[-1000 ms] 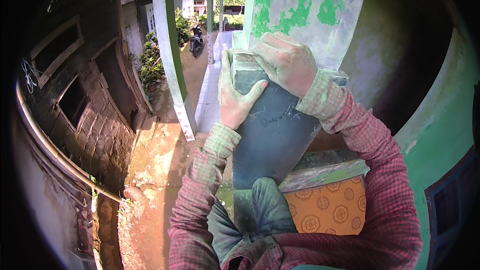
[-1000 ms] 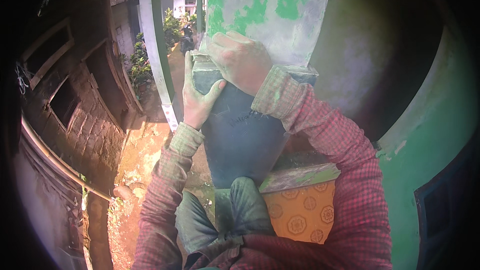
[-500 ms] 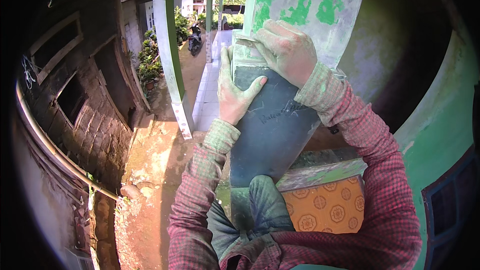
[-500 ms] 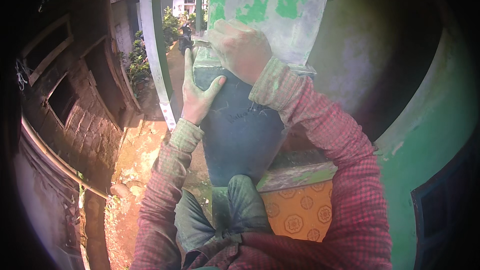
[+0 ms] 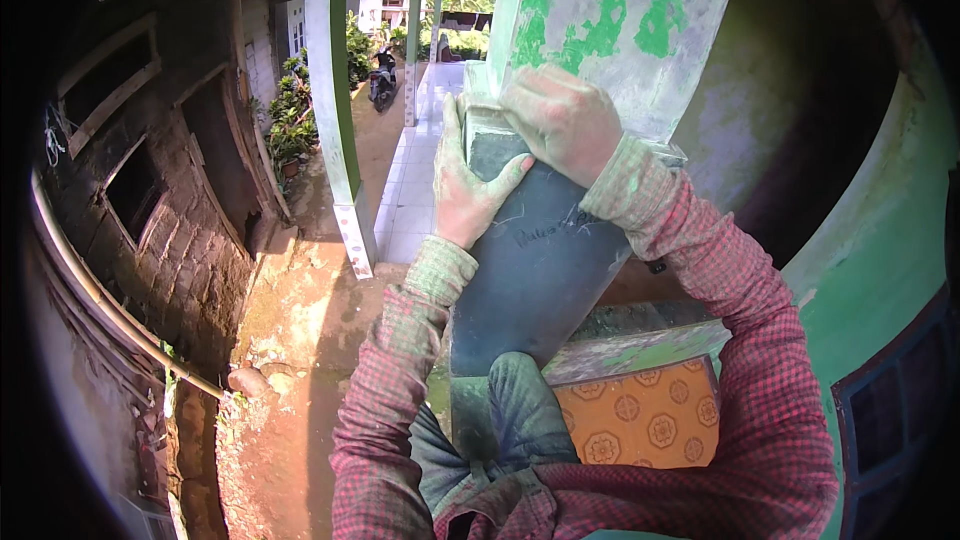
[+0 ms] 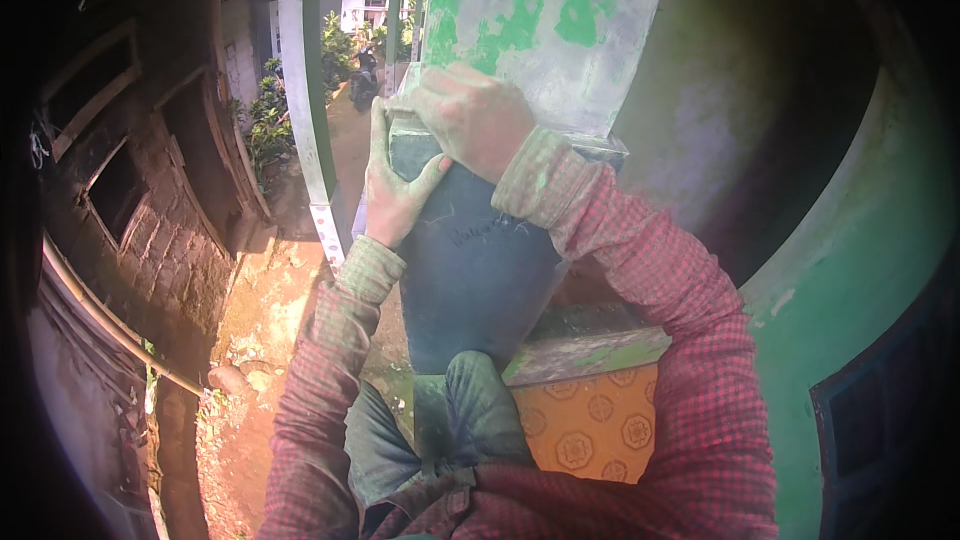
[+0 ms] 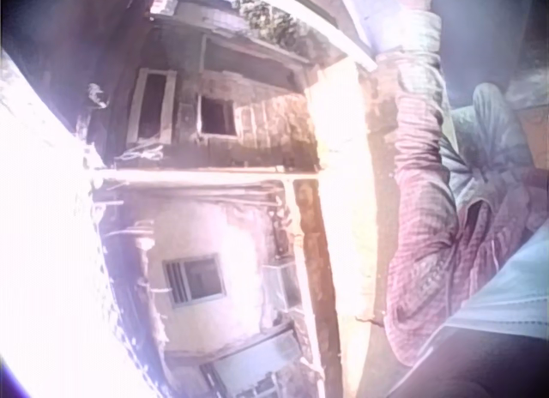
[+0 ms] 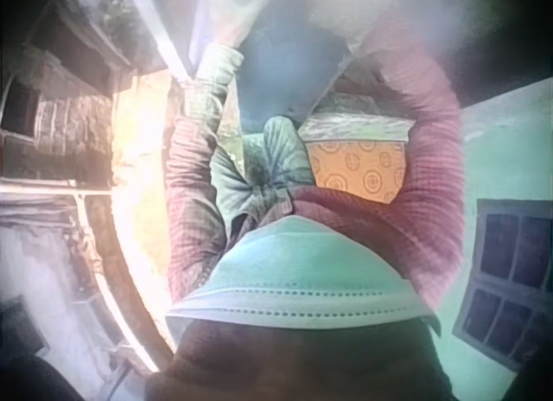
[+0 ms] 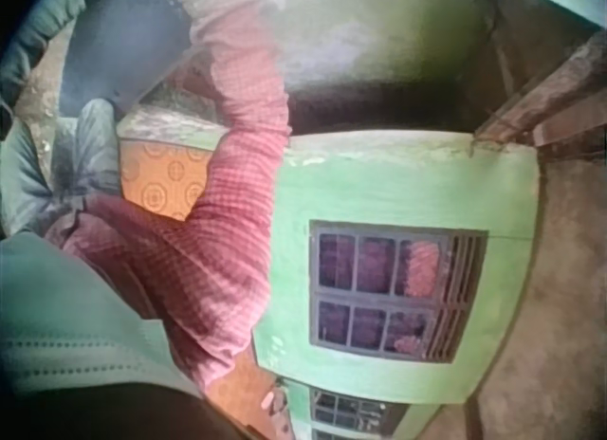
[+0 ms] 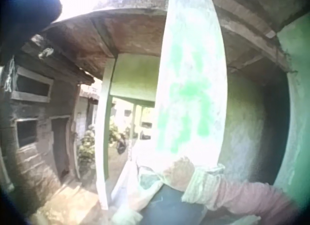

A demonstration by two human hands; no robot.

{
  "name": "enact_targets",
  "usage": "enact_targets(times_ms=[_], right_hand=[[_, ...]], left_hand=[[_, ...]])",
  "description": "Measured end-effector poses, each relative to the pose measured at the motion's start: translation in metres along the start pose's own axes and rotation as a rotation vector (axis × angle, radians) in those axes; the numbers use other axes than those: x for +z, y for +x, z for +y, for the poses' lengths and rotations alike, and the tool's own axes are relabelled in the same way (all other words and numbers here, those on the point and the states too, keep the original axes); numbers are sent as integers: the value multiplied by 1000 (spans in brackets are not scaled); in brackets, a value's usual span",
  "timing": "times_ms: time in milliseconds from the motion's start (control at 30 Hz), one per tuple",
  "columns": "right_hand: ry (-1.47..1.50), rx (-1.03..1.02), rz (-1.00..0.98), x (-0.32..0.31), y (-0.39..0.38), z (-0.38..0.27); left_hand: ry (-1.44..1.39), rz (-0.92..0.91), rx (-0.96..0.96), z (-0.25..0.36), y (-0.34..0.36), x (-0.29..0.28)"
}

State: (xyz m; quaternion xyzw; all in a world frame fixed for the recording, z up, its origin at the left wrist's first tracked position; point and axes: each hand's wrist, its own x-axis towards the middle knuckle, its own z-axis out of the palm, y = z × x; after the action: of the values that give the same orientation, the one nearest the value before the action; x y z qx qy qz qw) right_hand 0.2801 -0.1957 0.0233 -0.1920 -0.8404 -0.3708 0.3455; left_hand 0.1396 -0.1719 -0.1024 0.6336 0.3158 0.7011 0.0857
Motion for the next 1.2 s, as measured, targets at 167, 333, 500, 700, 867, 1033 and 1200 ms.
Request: enact_targets(times_ms=[167, 333, 500, 700, 867, 1033, 1200], right_hand=[[-80, 14, -14, -7, 10, 3], [-93, -4, 28, -7, 10, 5], [-91, -30, 21, -5, 1, 10], [-51, -50, 7, -8, 1, 10], [-51, -60, 0, -2, -6, 6], [-87, 102, 162, -34, 9, 37], [-84, 33, 180, -25, 3, 32]], left_hand=[[-61, 4, -49, 3, -2, 0], [-81, 27, -21, -3, 1, 2], [-18, -8, 20, -4, 1, 2], [-90, 9, -41, 0, 0, 1], [-80, 6, -48, 3, 2, 2], [-140, 18, -35, 5, 1, -1], [-93, 14, -23, 9, 4, -6]])
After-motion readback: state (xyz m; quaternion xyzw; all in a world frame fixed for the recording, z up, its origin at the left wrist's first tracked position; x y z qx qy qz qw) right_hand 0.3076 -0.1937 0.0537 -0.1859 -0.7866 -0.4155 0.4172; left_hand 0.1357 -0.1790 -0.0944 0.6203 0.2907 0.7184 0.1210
